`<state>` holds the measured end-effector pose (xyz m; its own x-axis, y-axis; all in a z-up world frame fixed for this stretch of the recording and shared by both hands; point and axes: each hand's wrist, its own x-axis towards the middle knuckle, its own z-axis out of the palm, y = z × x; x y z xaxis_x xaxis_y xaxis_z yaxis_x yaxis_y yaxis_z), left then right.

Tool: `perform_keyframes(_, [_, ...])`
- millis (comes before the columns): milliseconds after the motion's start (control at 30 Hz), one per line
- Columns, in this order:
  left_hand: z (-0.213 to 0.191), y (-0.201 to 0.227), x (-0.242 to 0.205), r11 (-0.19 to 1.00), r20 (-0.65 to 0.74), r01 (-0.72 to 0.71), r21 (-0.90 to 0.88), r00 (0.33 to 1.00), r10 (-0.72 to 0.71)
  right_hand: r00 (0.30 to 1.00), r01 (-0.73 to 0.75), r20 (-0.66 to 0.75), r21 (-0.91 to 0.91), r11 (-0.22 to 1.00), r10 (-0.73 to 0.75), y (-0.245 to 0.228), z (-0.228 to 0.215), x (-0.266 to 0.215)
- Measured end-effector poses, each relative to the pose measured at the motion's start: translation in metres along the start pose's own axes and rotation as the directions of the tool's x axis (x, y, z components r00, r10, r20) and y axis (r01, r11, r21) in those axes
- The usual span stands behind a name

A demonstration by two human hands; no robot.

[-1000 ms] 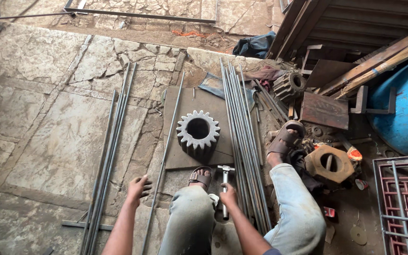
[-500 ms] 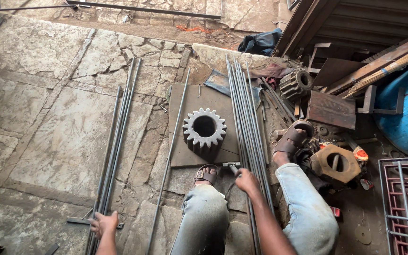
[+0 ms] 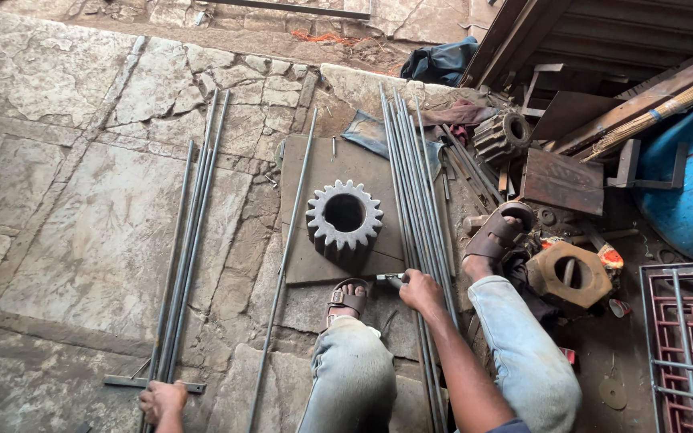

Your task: The person sits on the floor and repeatedly hammers long metal rods using a smaller metal piece as a makeshift hammer. The rods are positioned against a large gear-like object on the ground. The person handles the rods one at a time, striking them multiple times before moving to the next rod.

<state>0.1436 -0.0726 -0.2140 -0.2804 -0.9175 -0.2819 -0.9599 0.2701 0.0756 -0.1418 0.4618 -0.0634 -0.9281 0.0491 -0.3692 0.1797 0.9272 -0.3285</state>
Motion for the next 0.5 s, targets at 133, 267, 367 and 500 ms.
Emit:
perform_keyframes(133, [-0.002, -0.004, 0.006, 1.000, 0.086, -0.014, -0.018, 0.996, 0.015, 1.000, 0.013, -0.009, -0.033, 0.999, -0.013, -0.004, 0.002, -0.002])
perform_keyframes(267, [0.009, 0.004, -0.011, 1.000, 0.042, -0.017, 0.011, 0.999, 0.017, 0.999, 0.027, -0.016, -0.040, 0.999, -0.027, -0.009, 0.000, -0.006])
perform_keyframes(367, [0.031, 0.004, -0.013, 0.995, -0.050, -0.017, 0.097, 0.999, 0.022, 1.000, 0.022, -0.008, -0.048, 0.999, -0.022, -0.011, -0.002, -0.008])
perform_keyframes(500, [0.029, 0.001, 0.007, 0.991, 0.033, -0.047, 0.123, 0.999, 0.043, 1.000, 0.004, 0.009, -0.047, 0.999, -0.004, -0.011, -0.002, -0.010])
